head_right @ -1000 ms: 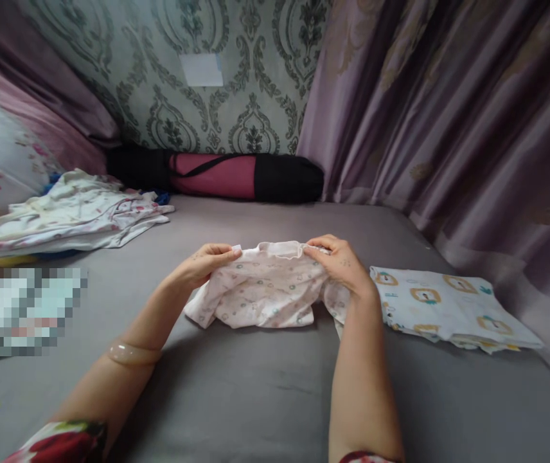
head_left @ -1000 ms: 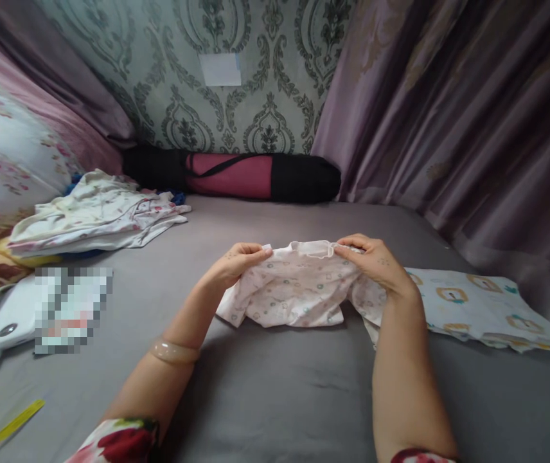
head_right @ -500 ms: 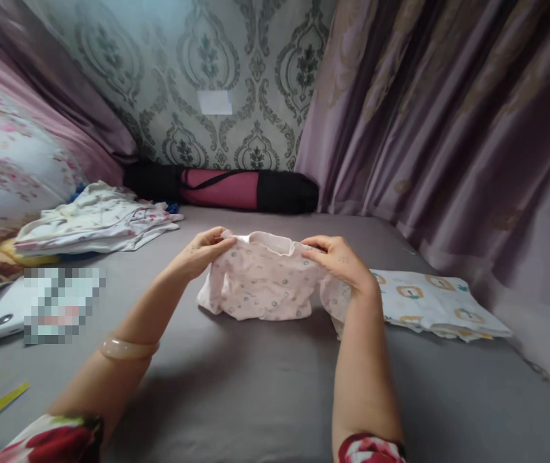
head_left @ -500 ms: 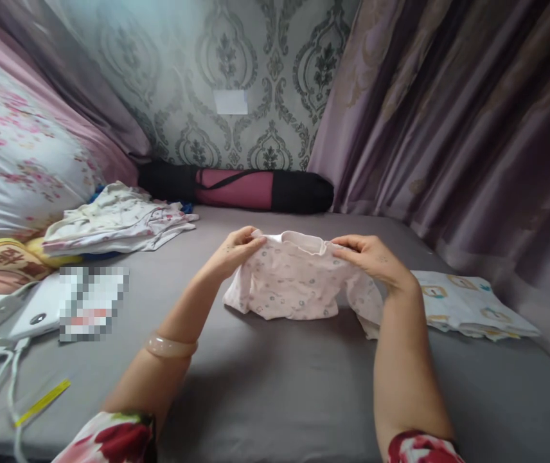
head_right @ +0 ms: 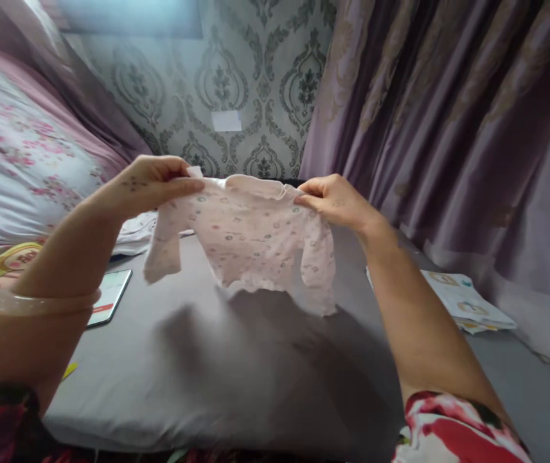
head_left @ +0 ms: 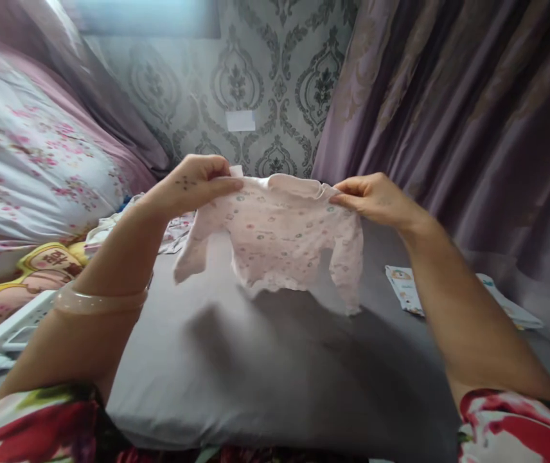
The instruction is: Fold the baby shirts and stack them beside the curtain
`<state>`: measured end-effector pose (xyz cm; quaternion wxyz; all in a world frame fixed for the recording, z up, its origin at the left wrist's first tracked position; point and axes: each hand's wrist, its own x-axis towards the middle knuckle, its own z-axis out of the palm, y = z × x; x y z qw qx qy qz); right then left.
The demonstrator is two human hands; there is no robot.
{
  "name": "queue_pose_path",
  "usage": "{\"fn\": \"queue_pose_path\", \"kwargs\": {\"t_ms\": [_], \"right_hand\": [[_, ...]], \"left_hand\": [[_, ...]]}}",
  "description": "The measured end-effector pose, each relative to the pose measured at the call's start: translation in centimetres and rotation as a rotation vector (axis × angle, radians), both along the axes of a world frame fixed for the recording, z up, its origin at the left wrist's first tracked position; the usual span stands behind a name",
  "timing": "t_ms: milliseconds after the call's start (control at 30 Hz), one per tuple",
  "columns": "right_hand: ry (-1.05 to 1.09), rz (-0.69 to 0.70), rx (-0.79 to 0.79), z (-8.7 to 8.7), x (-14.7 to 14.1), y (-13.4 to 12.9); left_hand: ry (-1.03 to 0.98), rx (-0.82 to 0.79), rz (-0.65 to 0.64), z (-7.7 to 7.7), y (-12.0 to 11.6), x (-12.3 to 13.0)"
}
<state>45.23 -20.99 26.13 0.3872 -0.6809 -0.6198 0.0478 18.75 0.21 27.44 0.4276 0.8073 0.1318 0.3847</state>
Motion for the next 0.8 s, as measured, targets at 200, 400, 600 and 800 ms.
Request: {"fn": "queue_pose_path", "kwargs": {"t_ms": [200,400,600,800], "right_hand": [[-0.197,-0.08,0.004,1.4,-0.2,2.2],[-0.284,-0.25,0.166,1.5,-2.0,1.8],[-0.054,0.096,-0.175,2.9,0.2,-0.5],[0.091,0.169,-0.134,1.8,0.6,0.7]], "left_hand": [[0.043,0.611,0.233,-0.3,1.0,1.1],[-0.015,0.521,0.266,-0.3,1.4,1.3],[0.313,0.145,-0.223,-0.5,2.6,-0.8],[0.163,0.062,-0.179,-1.2,2.8,1.3]]}}
